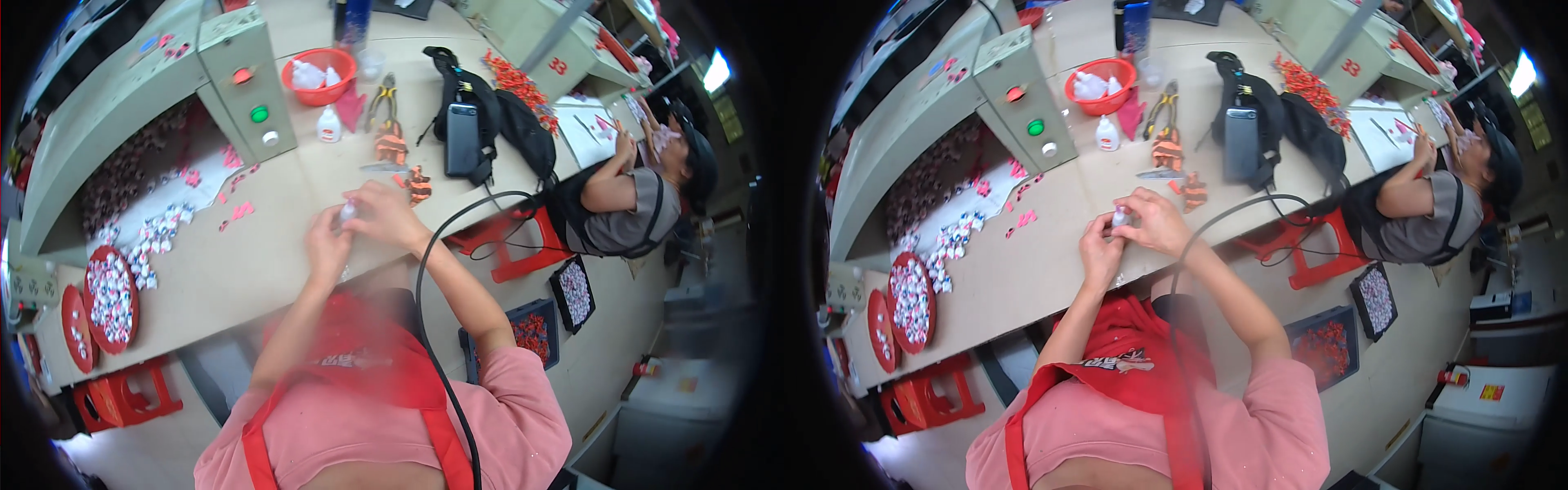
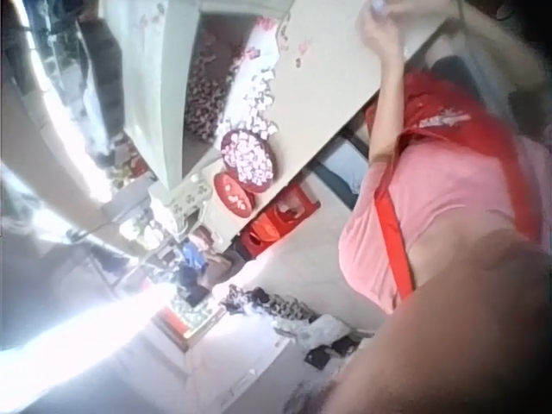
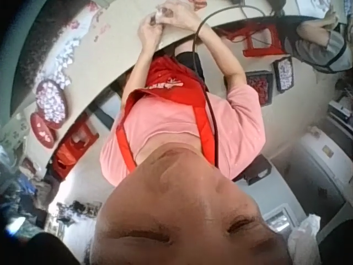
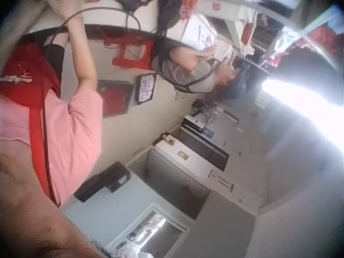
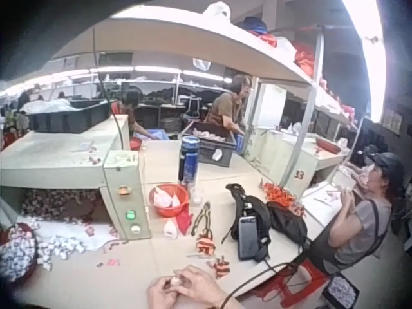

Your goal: The person glues small plastic decorative parts onto toy figurines by hand, using a glue bottle to apply adhesive.

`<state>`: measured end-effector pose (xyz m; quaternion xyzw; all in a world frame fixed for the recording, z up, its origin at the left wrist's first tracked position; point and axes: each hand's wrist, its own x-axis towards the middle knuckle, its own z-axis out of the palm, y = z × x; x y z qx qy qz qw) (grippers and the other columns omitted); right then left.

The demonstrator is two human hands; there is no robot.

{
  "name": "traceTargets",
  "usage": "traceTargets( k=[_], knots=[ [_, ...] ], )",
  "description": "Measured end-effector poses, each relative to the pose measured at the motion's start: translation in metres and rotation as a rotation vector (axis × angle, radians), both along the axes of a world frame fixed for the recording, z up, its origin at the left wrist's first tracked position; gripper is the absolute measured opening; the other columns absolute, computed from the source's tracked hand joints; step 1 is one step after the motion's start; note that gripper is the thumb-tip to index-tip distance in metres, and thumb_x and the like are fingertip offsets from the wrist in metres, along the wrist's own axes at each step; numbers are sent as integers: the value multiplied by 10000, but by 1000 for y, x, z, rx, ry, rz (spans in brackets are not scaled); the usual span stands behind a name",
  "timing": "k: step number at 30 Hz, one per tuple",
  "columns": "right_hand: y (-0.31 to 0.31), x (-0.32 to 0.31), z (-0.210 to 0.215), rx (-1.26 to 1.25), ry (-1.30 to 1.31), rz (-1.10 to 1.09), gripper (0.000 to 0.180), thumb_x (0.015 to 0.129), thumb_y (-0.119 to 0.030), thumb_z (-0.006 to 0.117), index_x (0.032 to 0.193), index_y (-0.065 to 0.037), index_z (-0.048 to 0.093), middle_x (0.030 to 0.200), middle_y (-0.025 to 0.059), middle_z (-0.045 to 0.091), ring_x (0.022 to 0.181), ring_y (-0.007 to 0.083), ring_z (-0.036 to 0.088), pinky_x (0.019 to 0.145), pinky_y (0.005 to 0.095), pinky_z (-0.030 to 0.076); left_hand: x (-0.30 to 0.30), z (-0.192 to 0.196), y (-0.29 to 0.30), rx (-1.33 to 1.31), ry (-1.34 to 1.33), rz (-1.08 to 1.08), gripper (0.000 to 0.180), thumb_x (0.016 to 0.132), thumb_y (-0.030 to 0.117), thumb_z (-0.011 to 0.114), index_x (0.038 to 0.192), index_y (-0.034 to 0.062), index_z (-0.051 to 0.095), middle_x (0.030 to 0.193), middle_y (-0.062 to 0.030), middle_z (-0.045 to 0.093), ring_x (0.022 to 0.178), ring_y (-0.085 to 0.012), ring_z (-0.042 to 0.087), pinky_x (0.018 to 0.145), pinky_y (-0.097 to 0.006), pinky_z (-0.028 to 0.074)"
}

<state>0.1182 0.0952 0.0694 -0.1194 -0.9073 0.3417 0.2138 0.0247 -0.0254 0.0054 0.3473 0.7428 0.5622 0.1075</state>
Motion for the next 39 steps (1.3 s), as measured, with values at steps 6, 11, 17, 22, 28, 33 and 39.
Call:
traceTargets(
  k=[6, 11, 17, 22, 28, 33, 39],
  knots=[
    [39, 0, 12, -131, -51, -38, 409, 746, -125, 714, 1137, -45, 624, 957, 85, 633, 833, 178, 619, 701, 290, 513, -3, 1, -3, -49, 74, 23, 291, 725, 91, 752, 995, 32, 661, 894, -105, 637, 756, -196, 620, 714, -312, 517],
    [74, -84, 27, -182, 82, -232, 442, 723, -151, 745, 1128, -24, 620, 936, 95, 654, 830, 181, 626, 717, 303, 508, 1, 4, -7, -30, 97, 37, 286, 722, 85, 753, 987, 31, 659, 891, -103, 634, 742, -201, 622, 713, -313, 518],
    [92, -138, 9, -44, -321, -260, 561, 650, -245, 824, 1136, -54, 619, 1017, 134, 669, 971, 284, 639, 842, 375, 497, 3, 0, -7, -6, 102, 6, 299, 711, 72, 754, 988, 30, 653, 904, -116, 635, 762, -226, 638, 709, -320, 520],
    [99, -146, 74, -8, -259, -263, 416, 700, -266, 772, 1025, -43, 639, 945, 153, 672, 902, 317, 647, 791, 403, 498, -1, 10, -6, 21, 118, 12, 281, 708, 62, 759, 966, 27, 654, 885, -118, 643, 785, -235, 635, 704, -318, 524],
    [135, -192, 90, 284, -290, -380, 328, 691, -136, 731, 1005, -67, 665, 987, 167, 674, 936, 335, 646, 811, 417, 517, -4, -25, -6, 43, 178, -1, 266, 709, 49, 763, 953, 32, 659, 880, -114, 646, 779, -237, 624, 687, -324, 531],
    [163, -224, 36, 363, -451, -336, 336, 664, -130, 751, 994, -105, 691, 996, 141, 684, 970, 306, 651, 833, 402, 528, 0, -20, -7, -13, 166, 16, 287, 689, 45, 782, 947, 37, 657, 876, -112, 644, 778, -229, 624, 684, -317, 529],
    [140, -180, 39, 324, -86, -431, 390, 722, -105, 710, 1106, -90, 644, 1054, 152, 646, 987, 334, 629, 836, 437, 517, -2, -13, -5, 24, 176, 19, 283, 695, 52, 778, 951, 37, 656, 876, -109, 641, 776, -226, 623, 684, -318, 529]
  ],
)
